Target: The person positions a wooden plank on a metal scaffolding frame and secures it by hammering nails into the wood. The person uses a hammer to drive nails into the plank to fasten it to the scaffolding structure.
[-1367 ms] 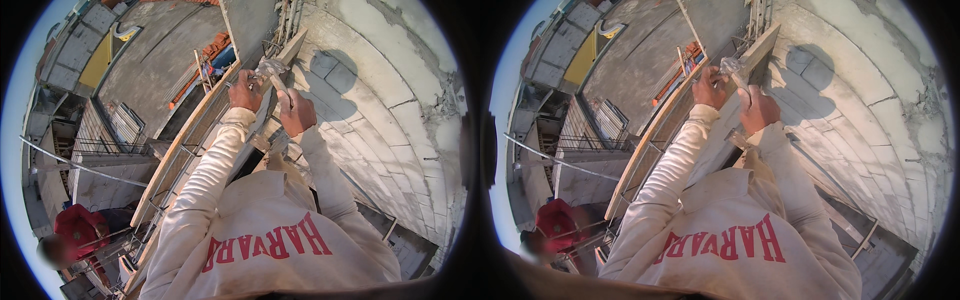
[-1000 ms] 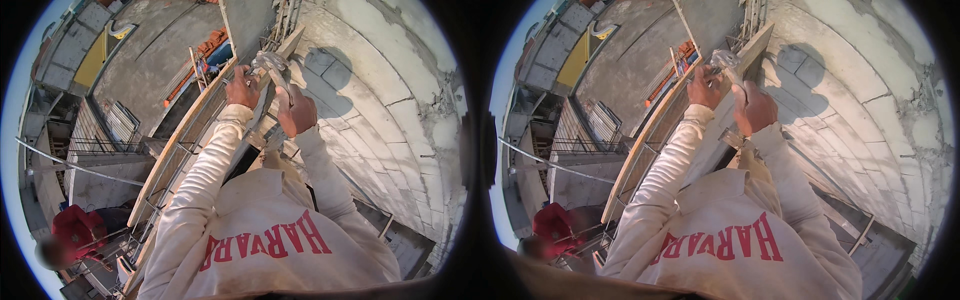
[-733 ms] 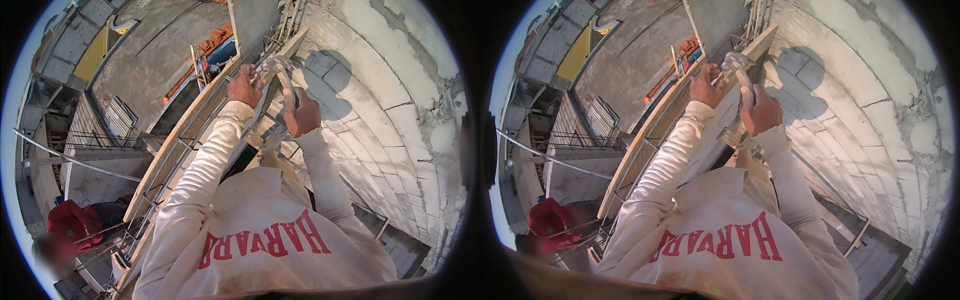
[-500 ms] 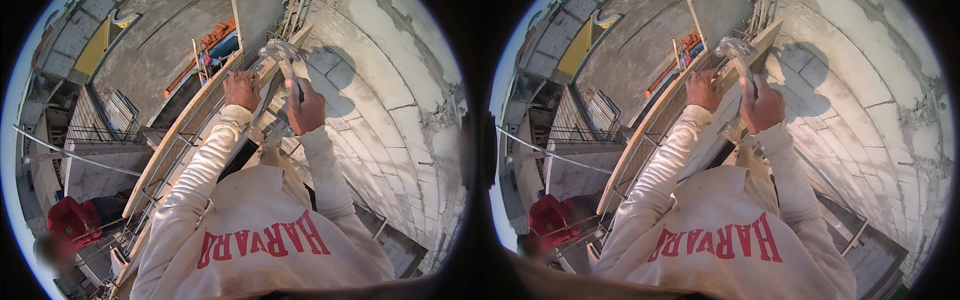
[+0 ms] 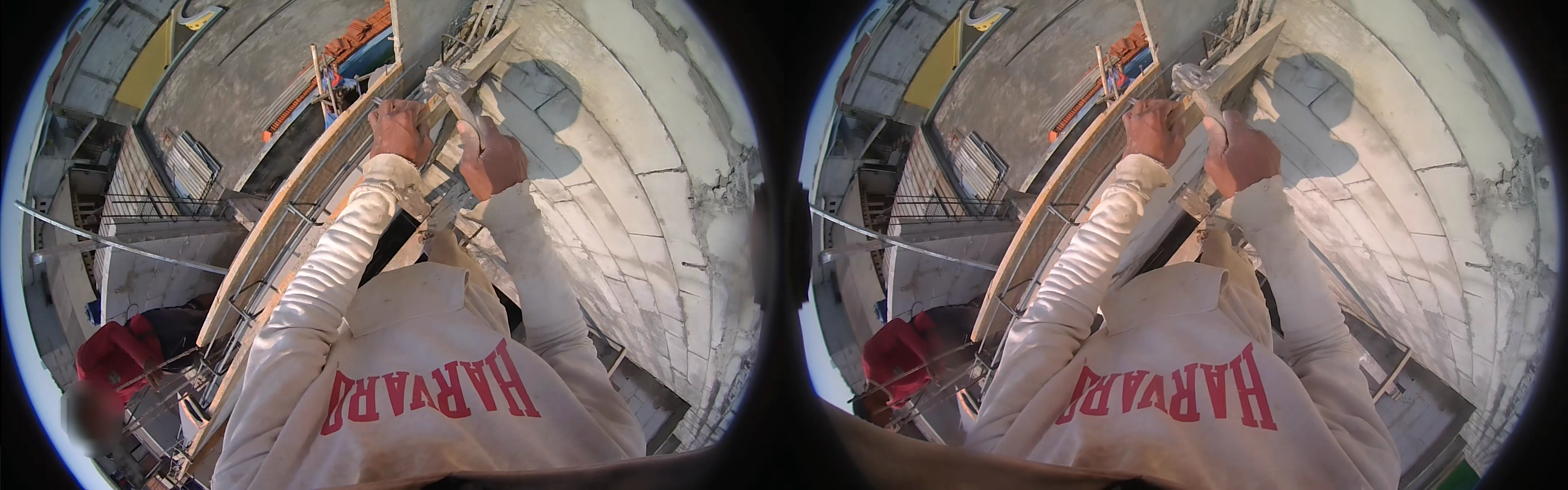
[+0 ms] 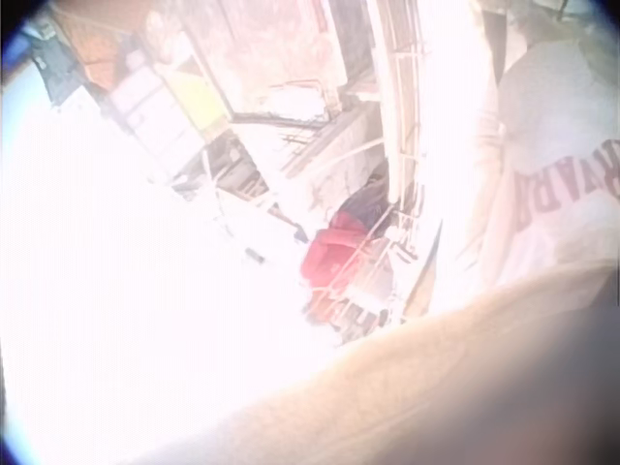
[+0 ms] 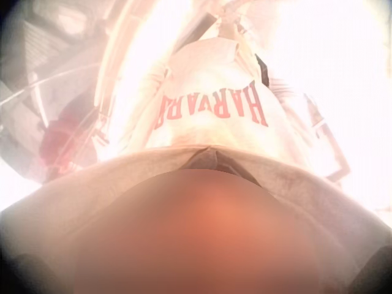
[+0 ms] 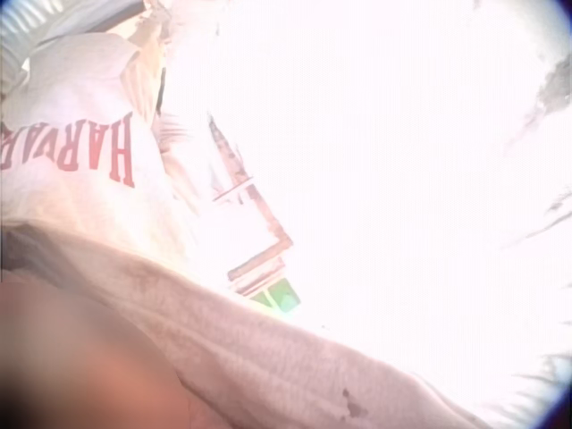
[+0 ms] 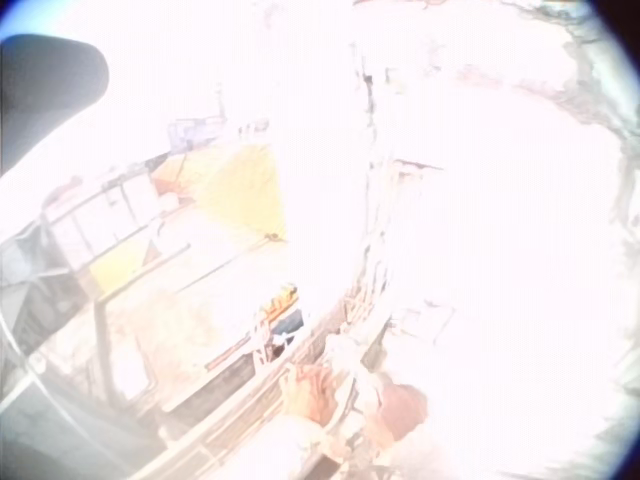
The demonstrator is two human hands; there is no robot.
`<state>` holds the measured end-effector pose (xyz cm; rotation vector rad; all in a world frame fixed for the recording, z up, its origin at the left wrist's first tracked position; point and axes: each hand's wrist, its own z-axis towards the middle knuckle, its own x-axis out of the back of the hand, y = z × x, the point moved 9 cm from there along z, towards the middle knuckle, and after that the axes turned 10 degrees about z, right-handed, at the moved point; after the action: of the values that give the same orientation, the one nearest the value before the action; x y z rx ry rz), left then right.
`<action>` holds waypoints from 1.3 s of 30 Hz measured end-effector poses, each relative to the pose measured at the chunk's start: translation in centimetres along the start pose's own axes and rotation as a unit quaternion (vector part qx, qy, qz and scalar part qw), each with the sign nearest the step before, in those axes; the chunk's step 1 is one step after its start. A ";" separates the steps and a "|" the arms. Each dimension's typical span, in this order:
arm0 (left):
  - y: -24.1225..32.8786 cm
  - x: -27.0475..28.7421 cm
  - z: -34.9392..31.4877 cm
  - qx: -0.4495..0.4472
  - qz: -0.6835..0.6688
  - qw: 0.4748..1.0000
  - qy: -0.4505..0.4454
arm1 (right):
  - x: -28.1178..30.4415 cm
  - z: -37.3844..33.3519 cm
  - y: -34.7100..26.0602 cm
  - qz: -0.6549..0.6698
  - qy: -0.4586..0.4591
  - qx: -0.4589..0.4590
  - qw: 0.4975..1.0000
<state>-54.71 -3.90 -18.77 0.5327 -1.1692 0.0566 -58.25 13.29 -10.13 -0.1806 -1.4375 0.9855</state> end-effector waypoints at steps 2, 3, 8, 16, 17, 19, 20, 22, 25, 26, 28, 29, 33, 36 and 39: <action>-0.6 -0.4 0.0 0.001 0.008 1.000 0.000 | 0.1 0.4 -0.5 0.044 -0.018 0.009 0.999; -0.8 -0.6 0.0 0.002 0.012 1.000 -0.001 | 0.1 0.6 -0.8 0.066 -0.028 0.014 0.997; 0.4 0.3 -0.1 0.005 0.002 1.000 -0.015 | -0.1 -0.1 -0.1 0.028 0.021 0.016 0.999; 0.6 -0.2 0.2 -0.001 -0.011 1.000 -0.005 | 0.2 -1.3 0.4 0.080 0.050 -0.013 0.995; 0.1 -0.3 0.2 0.003 -0.004 1.000 -0.013 | -0.1 -0.6 0.9 0.064 0.027 -0.012 0.997; -0.7 0.7 0.5 0.010 0.014 1.000 -0.026 | -0.4 -0.4 0.7 0.083 -0.013 -0.034 0.996; 0.1 1.3 0.5 0.009 0.017 0.999 -0.035 | -0.3 -1.1 1.5 0.120 0.007 -0.025 0.992; 0.3 3.2 -1.1 0.022 0.001 1.000 -0.001 | -0.9 -2.9 2.5 0.185 0.022 -0.018 0.982; -0.4 6.3 -4.8 0.029 -0.066 0.993 0.094 | -0.9 -4.1 2.6 0.241 0.012 -0.047 0.969; -0.9 7.9 -6.6 0.039 -0.094 0.989 0.106 | -0.7 -4.4 2.3 0.255 0.009 -0.059 0.965; -3.2 11.2 -10.2 0.083 -0.140 0.980 0.117 | -1.2 -4.8 -0.4 0.251 -0.008 0.041 0.967; -5.1 13.1 -12.2 0.120 -0.161 0.973 0.116 | -1.4 -4.9 -1.9 0.248 -0.017 0.092 0.964; -12.6 19.3 -20.9 0.326 -0.144 0.913 0.199 | -4.9 -5.6 -8.7 0.196 -0.137 0.248 0.939; -16.3 21.0 -26.8 0.369 0.006 0.900 0.233 | -8.0 -7.5 -13.9 0.140 -0.193 0.369 0.898; -16.3 22.9 -29.5 0.361 0.147 0.881 0.268 | -11.4 -9.4 -18.1 0.115 -0.272 0.443 0.847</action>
<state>-14.97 -10.82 -12.79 0.9154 -0.6371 0.8804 -39.92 -1.07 -8.69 0.6759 -1.3113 1.9114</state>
